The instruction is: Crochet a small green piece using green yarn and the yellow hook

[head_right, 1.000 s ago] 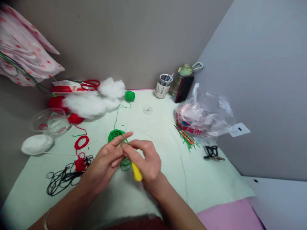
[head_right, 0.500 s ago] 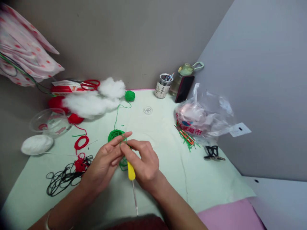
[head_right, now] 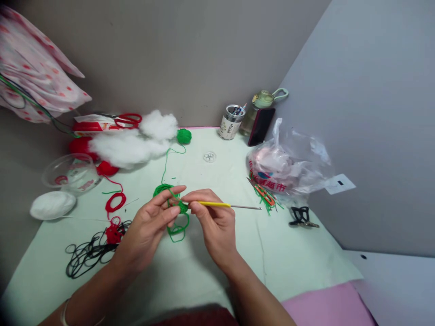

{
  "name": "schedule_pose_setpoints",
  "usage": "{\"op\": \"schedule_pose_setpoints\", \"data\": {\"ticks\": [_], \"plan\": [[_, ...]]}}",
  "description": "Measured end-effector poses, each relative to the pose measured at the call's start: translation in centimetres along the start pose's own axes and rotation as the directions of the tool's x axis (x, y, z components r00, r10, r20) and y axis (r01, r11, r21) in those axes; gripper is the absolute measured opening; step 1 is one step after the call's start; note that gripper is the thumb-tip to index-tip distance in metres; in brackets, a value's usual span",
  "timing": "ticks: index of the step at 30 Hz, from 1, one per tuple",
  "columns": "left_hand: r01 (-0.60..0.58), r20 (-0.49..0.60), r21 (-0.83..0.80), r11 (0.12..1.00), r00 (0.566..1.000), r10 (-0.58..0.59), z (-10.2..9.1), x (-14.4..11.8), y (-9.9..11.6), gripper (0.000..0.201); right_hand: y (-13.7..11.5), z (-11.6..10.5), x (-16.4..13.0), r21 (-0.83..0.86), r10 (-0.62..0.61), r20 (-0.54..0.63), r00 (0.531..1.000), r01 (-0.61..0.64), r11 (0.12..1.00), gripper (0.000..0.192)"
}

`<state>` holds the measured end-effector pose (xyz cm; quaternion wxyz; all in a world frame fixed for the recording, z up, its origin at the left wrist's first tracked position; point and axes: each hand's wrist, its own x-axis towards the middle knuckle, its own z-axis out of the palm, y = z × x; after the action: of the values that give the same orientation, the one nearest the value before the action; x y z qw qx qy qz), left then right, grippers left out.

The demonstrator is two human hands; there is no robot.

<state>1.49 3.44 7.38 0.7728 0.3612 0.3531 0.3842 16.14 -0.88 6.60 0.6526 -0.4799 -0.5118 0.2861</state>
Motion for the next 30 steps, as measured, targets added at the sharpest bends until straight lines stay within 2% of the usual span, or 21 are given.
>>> {"op": "schedule_pose_setpoints", "data": {"ticks": [7,11,13,16,20,22,25,28,30], "plan": [[0.140,0.064,-0.148,0.979,0.989,-0.132,0.0,0.1,0.5,0.048,0.7,-0.3,0.1,0.222,0.094,0.035,0.995,-0.099,0.970,0.015],[0.233,0.148,-0.272,0.934,0.969,-0.198,-0.5,0.3,0.7,0.043,0.2,-0.4,0.5,0.385,0.262,-0.030,0.965,-0.230,0.894,0.016],[0.250,0.163,-0.289,0.924,0.964,-0.210,-0.6,0.3,0.7,0.041,-0.1,-0.4,0.8,0.456,0.343,-0.003,0.939,-0.303,0.837,0.019],[0.196,0.139,-0.212,0.957,0.976,-0.169,-0.4,0.2,0.4,0.040,0.0,-0.3,0.6,0.495,0.371,0.062,0.926,-0.352,0.794,0.020],[0.032,0.087,-0.047,0.998,0.996,-0.028,0.0,-0.1,-0.2,0.041,0.6,0.1,-0.3,0.320,0.263,0.023,0.964,-0.257,0.912,0.016],[-0.006,0.077,-0.013,1.000,0.997,0.007,0.0,-0.2,-0.3,0.041,0.7,0.1,-0.5,0.250,0.223,-0.005,0.975,-0.214,0.944,0.015],[-0.025,0.073,0.033,0.999,0.997,0.022,-0.1,-0.3,-0.2,0.037,0.6,0.0,-0.2,0.330,0.249,-0.027,0.968,-0.226,0.916,0.015],[-0.040,0.058,0.064,0.997,0.998,0.036,-0.2,-0.3,0.0,0.032,0.3,-0.1,0.4,0.448,0.301,0.001,0.954,-0.269,0.852,0.019],[-0.044,0.040,0.063,0.997,0.998,0.041,-0.3,-0.3,0.1,0.031,0.1,-0.1,0.6,0.470,0.305,0.020,0.952,-0.278,0.838,0.022]]}}
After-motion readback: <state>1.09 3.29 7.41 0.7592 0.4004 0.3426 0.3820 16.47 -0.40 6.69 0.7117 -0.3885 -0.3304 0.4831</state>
